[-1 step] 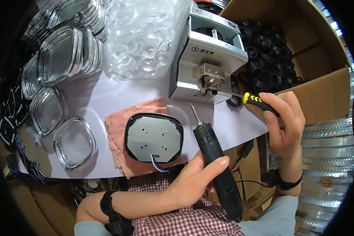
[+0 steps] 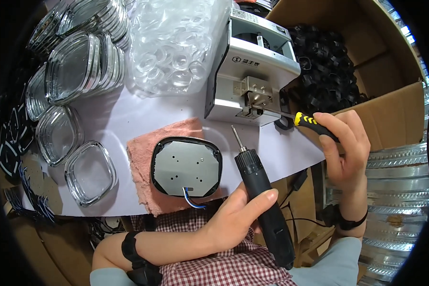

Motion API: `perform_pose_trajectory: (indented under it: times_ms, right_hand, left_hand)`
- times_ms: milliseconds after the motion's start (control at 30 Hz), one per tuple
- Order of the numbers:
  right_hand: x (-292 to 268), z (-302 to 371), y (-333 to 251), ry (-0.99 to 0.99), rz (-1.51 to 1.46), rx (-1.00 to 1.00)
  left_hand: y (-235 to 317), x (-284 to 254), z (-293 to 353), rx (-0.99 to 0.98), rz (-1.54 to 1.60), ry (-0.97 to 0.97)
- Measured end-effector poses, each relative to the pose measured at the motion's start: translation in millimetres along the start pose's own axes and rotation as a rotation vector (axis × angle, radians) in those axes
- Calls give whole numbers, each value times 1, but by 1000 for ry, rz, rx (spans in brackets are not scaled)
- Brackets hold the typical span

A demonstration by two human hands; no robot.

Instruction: Assembling electronic components into plastic housings using an electric screwdriver.

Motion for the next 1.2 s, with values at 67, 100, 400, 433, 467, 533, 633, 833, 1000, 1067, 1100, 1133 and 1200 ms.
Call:
perform_pose_trajectory:
  times_ms: [67,100,400,433,467,533,633,833,1000,1067,1100,1133,1200]
  right_hand:
    - [-1,-2,0,-55,-5,-6]
    - [-2,-2,0,-55,-5,-6]
    - [-5,12,-1,-24,-23,59]
    - [-4,16,5,-13,-62,131]
    - [-3,22,11,-2,-101,203]
    - [4,35,18,21,-140,264]
    - [13,54,27,62,-236,390]
    - [33,82,35,196,-386,522]
    - [46,89,36,208,-461,636]
    - [49,94,38,235,-473,627]
    - [52,100,43,232,-498,673]
    - [56,106,47,229,-522,718]
    - [56,107,45,238,-516,706]
  left_hand:
    - [-5,1,0,-38,-39,-44]
    - [-5,1,-1,-38,-39,-44]
    - [-3,2,-2,-26,-64,-40]
    - [-2,2,-2,-15,-70,-45]
    - [-1,2,-3,-5,-75,-49]
    - [3,6,-5,16,-79,-57]
    - [7,12,-7,40,-81,-72]
    - [5,14,-10,19,-76,-86]
    - [5,12,-15,27,-116,-80]
    - [8,10,-20,86,-125,-45]
    - [8,10,-22,86,-126,-43]
    - [11,10,-24,104,-119,-42]
    - [13,8,-28,121,-113,-39]
Point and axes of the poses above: each hand's wrist, its own z-axis away from the middle knuckle, its own x-axis out of the palm, y = z × x, the point moved 9 cm from there along -z, towards the middle knuckle, and after that the axes turned 9 degrees about x, right-handed, at the moved point
